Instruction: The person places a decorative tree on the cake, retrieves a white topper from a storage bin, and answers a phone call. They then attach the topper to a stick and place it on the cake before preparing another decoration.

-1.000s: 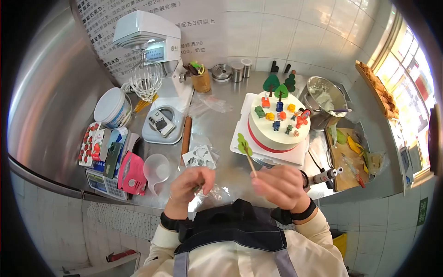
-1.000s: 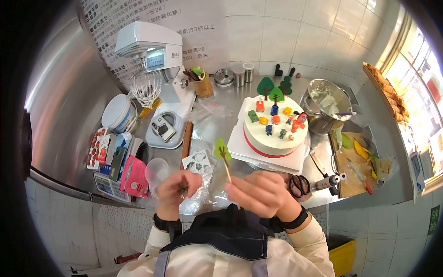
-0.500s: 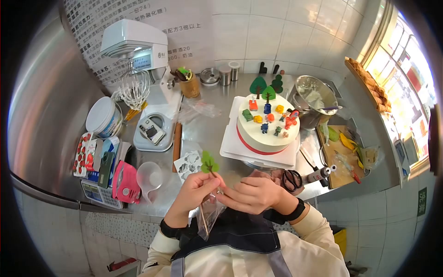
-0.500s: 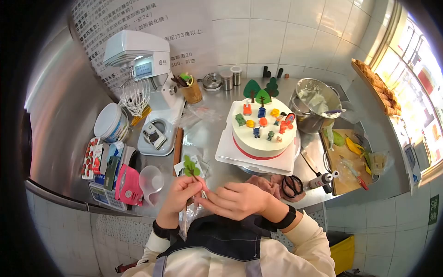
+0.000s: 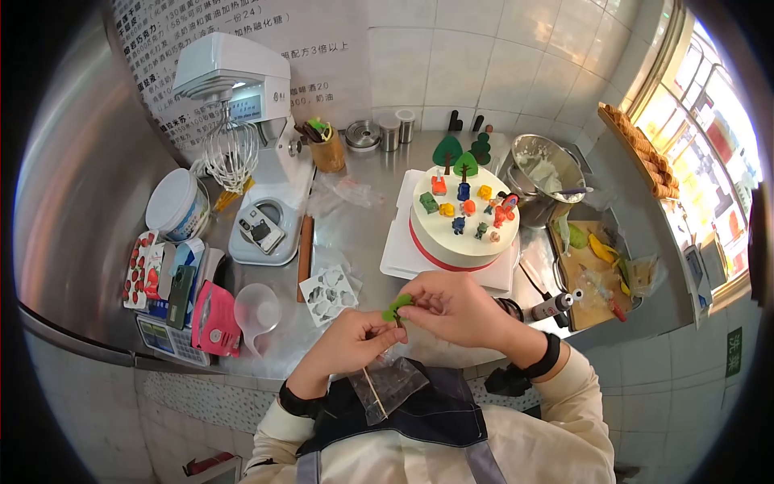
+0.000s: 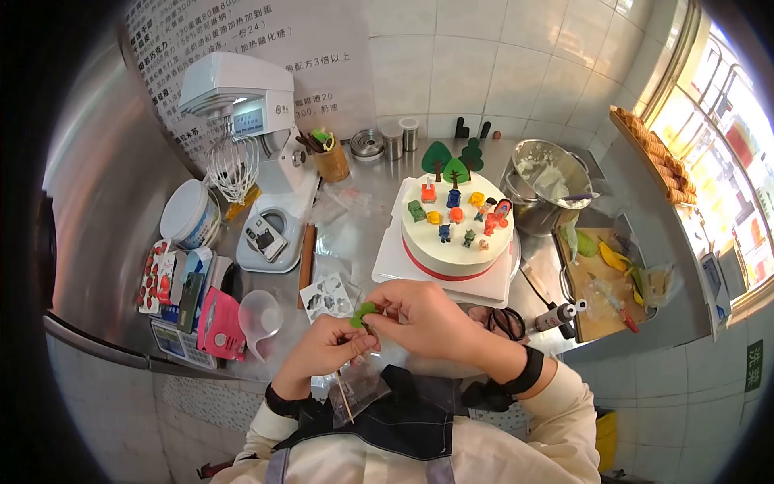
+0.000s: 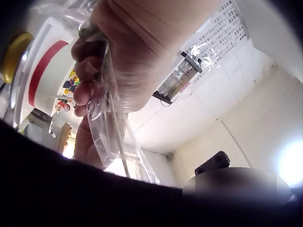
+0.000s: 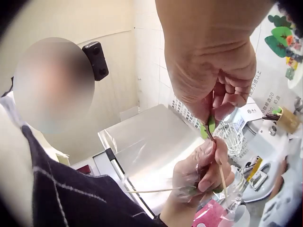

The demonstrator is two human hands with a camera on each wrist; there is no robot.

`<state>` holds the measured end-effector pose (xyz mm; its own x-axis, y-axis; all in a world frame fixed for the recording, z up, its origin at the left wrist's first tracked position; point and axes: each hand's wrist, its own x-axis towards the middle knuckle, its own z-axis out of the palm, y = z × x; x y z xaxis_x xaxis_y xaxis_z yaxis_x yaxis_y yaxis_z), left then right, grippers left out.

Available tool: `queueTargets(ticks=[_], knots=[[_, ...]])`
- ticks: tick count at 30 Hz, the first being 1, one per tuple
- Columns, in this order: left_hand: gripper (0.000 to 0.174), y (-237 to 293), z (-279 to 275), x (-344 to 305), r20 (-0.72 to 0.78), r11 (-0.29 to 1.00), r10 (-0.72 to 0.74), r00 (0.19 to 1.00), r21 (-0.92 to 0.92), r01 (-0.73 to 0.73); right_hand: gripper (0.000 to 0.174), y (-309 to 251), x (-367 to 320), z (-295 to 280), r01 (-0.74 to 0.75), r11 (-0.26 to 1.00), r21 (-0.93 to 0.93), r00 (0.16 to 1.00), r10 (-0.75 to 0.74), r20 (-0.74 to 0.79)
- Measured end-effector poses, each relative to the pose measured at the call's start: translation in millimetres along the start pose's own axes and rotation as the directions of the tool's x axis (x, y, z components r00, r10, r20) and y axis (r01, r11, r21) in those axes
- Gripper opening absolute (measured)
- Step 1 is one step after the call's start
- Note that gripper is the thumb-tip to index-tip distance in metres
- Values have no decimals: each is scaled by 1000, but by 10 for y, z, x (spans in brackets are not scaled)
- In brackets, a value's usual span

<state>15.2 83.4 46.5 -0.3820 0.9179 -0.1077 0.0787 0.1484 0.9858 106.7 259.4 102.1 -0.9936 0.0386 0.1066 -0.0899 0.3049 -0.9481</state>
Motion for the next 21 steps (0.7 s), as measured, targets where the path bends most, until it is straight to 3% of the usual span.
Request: queueTargets(ticks=[2,4,6,8,11,13,17,21], knots=[[18,-34,5,15,-36,994,88,995,-55,-90,18,-210,46,-119,-207,978,-23,975,209,77],[20,126,-40,7,-102,990,37,994,-130,-50,15,-261,185,-370,117,936,-331,991,-130,-19],[21,147,-100,-4,-157,979,-20,987,-203,-13,13,-445,439,-716,64,830,-554,977,-165,-134],[25,19,-218,-36,-164,941,-114,980,-333,54,15,-540,739,-1038,-52,871,-488,972,-69,-226],[25,-115,-260,-56,-184,941,-134,974,-332,67,15,-330,1160,-1361,-36,868,-495,961,-106,-255],[24,-224,-278,-73,-196,930,-149,969,-360,71,14,-208,1352,-1417,6,736,-677,976,-151,-156],[25,-387,-342,-107,-254,915,-188,949,-396,76,14,-29,1588,-1398,-49,749,-661,993,-35,-114],[27,-497,-399,-111,-324,906,-185,928,-422,34,14,74,1659,-1387,-44,739,-672,995,-31,-99]])
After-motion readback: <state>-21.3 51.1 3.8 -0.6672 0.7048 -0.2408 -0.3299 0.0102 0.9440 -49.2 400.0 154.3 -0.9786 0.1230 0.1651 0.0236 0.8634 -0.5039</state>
